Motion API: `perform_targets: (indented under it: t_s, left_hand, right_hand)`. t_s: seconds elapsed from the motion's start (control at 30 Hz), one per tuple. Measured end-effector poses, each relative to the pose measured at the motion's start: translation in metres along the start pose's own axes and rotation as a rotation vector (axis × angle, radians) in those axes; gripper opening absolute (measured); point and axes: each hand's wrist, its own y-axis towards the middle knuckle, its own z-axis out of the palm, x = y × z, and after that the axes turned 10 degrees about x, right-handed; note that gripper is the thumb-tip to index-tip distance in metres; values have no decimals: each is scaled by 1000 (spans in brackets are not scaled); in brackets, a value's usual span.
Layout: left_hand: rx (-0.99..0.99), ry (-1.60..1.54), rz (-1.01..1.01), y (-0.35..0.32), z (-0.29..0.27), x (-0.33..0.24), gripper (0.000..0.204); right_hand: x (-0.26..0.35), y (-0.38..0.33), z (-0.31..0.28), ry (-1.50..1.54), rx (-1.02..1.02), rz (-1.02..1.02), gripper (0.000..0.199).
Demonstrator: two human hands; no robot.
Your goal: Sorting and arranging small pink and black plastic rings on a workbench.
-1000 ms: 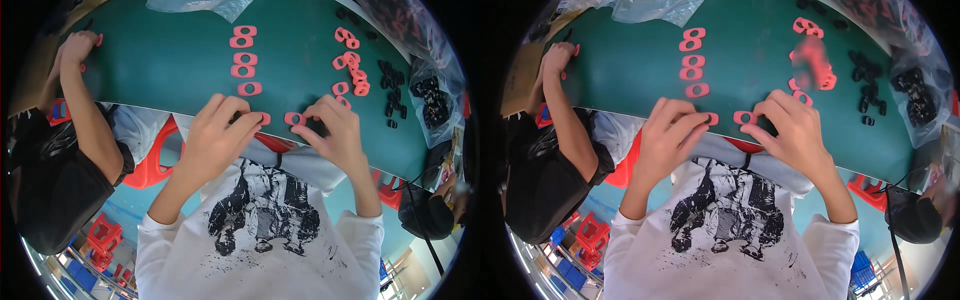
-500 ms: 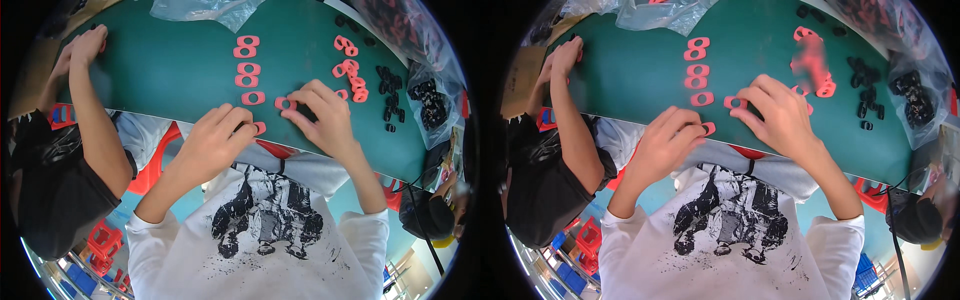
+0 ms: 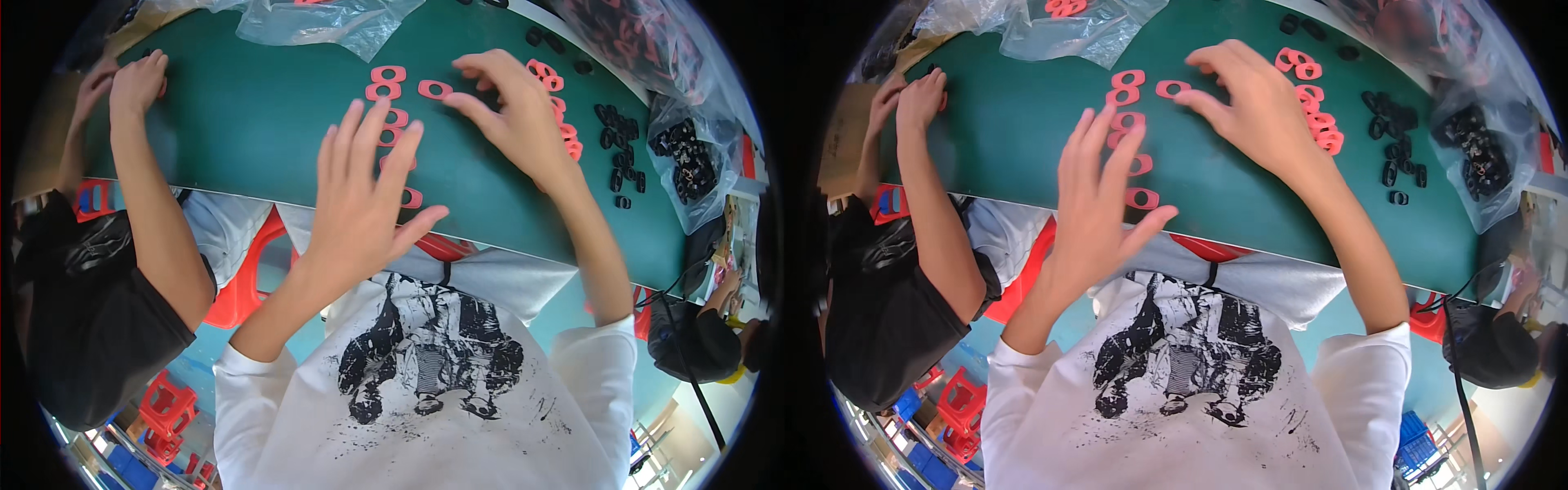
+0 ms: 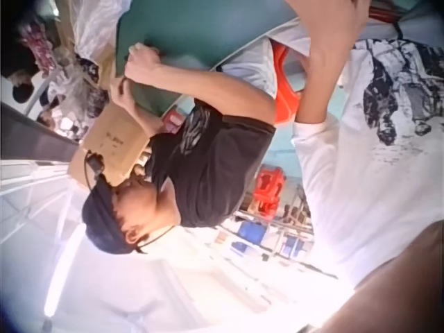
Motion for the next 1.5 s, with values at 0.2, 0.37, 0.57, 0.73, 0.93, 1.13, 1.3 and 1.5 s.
perform_targets:
  t_s: [0.2,0.37,0.57,0.73,0.93,1.13,1.3,1.5]
  left_hand:
    - [168,118,-37,22,18,26,87]
    - [222,158,57,37,10,41,82]
    - [200,125,84,44,6,44,77]
    - [148,203,96,50,25,29,70]
    - [114,198,94,32,19,46,69]
    - [126,220,53,22,4,59,68]
    - [205,277,49,14,-17,70,67]
    - [291,375,95,7,-39,91,67]
  right_hand:
    - [5,-48,-29,-112,-17,84,31]
    - [7,-54,-32,-204,67,-11,35]
    - [11,-20,9,-178,146,-63,50]
    - [20,-21,21,-312,258,-81,64]
    - [36,-13,40,-281,341,-60,65]
    - [44,-4,55,-348,356,-59,64]
    - [42,-6,46,-314,367,-98,64]
    - [45,-19,33,-326,400,-120,66]
